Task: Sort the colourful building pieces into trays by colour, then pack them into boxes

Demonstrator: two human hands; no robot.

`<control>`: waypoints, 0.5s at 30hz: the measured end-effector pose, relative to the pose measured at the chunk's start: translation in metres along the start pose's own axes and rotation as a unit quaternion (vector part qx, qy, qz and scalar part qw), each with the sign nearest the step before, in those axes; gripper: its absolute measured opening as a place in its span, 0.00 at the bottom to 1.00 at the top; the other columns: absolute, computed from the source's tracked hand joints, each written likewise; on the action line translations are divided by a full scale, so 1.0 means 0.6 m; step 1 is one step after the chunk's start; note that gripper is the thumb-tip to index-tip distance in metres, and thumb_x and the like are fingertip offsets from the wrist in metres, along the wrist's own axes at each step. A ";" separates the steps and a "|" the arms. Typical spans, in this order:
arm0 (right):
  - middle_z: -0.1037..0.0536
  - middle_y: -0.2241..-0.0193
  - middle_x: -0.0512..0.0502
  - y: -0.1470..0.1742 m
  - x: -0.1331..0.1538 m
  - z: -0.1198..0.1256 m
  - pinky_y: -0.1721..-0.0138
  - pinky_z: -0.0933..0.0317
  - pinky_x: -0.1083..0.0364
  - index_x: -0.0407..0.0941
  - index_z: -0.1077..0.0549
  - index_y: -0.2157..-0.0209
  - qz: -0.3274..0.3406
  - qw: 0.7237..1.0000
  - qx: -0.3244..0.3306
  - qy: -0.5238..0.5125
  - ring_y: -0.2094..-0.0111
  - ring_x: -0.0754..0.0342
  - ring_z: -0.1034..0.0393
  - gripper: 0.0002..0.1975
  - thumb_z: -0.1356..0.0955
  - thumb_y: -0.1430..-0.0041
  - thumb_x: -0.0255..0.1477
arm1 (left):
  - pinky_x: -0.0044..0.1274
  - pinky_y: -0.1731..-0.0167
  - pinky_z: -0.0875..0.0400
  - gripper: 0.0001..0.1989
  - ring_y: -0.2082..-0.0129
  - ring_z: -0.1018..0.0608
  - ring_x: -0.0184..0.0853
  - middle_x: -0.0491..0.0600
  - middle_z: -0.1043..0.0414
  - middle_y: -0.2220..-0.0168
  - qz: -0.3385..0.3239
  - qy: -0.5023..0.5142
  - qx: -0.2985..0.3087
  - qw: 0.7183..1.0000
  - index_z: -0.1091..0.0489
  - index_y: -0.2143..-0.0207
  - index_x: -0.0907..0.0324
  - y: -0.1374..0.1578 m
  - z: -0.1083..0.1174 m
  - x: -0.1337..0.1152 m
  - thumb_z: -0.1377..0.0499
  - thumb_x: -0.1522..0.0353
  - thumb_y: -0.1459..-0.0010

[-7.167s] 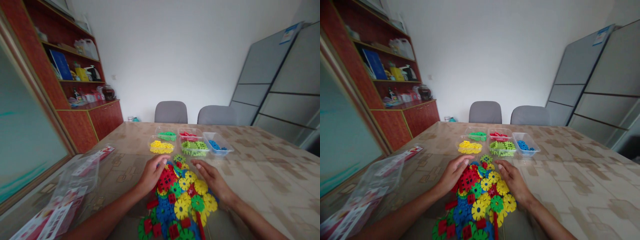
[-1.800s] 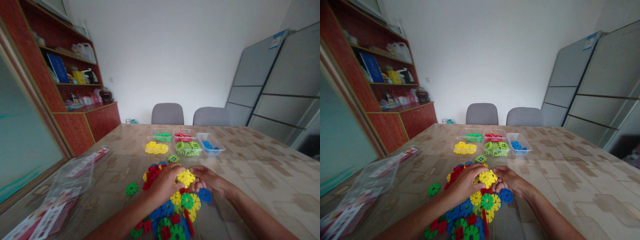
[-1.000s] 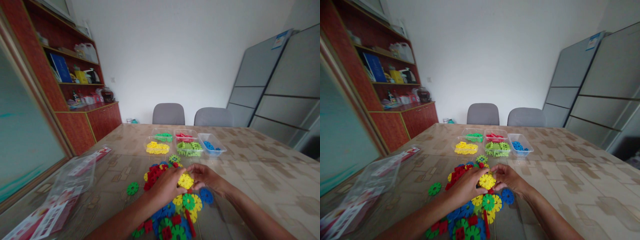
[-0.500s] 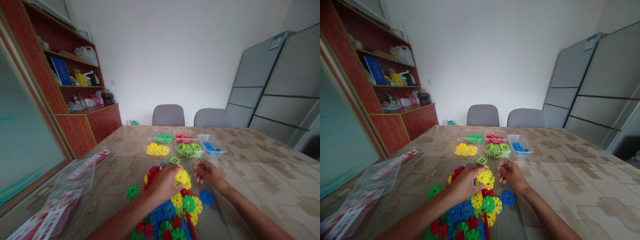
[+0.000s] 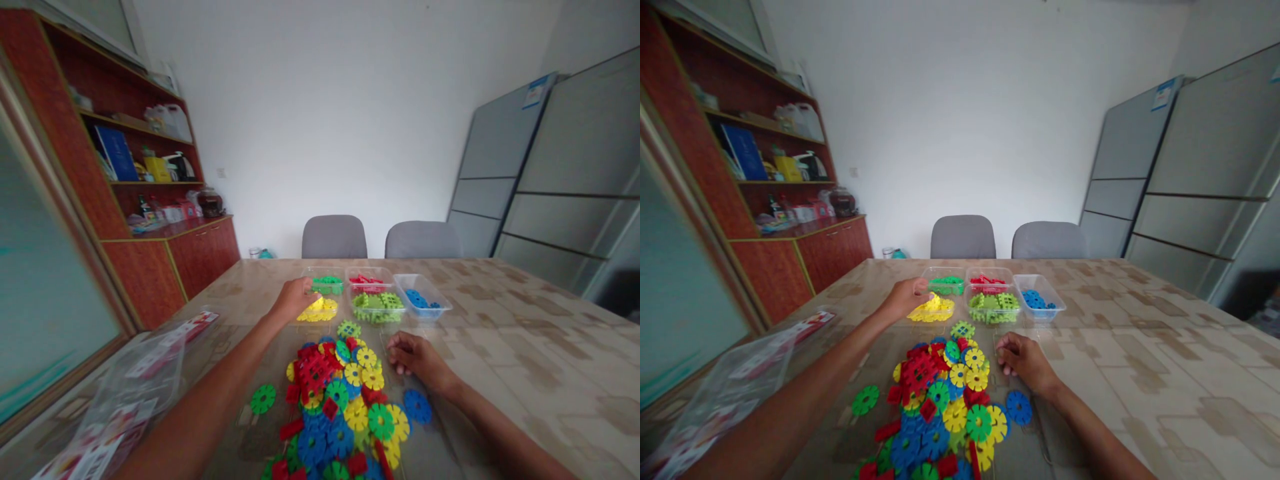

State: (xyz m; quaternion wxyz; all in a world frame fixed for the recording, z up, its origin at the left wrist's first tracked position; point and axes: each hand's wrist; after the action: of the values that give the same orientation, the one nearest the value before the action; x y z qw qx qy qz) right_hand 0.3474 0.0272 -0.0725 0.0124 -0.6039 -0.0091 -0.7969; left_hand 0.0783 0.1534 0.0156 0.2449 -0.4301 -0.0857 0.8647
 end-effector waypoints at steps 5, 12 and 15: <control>0.28 0.79 0.54 0.001 -0.006 0.003 0.81 0.46 0.60 0.45 0.33 0.70 -0.001 1.000 0.010 0.016 0.82 0.60 0.35 0.18 0.32 0.53 0.45 | 0.34 0.57 0.29 0.13 0.57 0.25 0.39 0.53 0.30 0.52 -0.008 -0.008 0.029 1.000 0.32 0.52 0.61 0.033 0.010 0.032 0.43 0.67 0.38; 0.30 0.78 0.53 -0.008 0.005 0.007 0.82 0.44 0.60 0.45 0.32 0.69 0.002 0.995 0.061 0.078 0.82 0.60 0.36 0.22 0.33 0.51 0.51 | 0.25 0.63 0.29 0.13 0.62 0.22 0.39 0.50 0.22 0.59 -0.031 -0.008 0.105 0.994 0.26 0.59 0.62 0.112 0.035 0.052 0.43 0.67 0.45; 0.30 0.78 0.53 -0.012 0.027 0.007 0.81 0.43 0.60 0.44 0.30 0.67 0.004 0.988 0.102 0.118 0.80 0.59 0.35 0.24 0.34 0.50 0.52 | 0.25 0.62 0.30 0.14 0.61 0.23 0.39 0.51 0.23 0.58 -0.045 -0.018 0.137 0.989 0.26 0.57 0.62 0.119 0.034 0.050 0.43 0.67 0.45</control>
State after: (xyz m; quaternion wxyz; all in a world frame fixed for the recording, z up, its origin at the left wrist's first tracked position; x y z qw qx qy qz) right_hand 0.3471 0.0345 -0.0557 0.0776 -0.5016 -0.0862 -0.8573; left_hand 0.0219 0.1080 -0.0181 0.3382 -0.3724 0.0100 0.8642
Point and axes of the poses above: each hand's wrist, its own y-axis away from the middle knuckle, its own z-axis out of the back of the hand, x = y × z
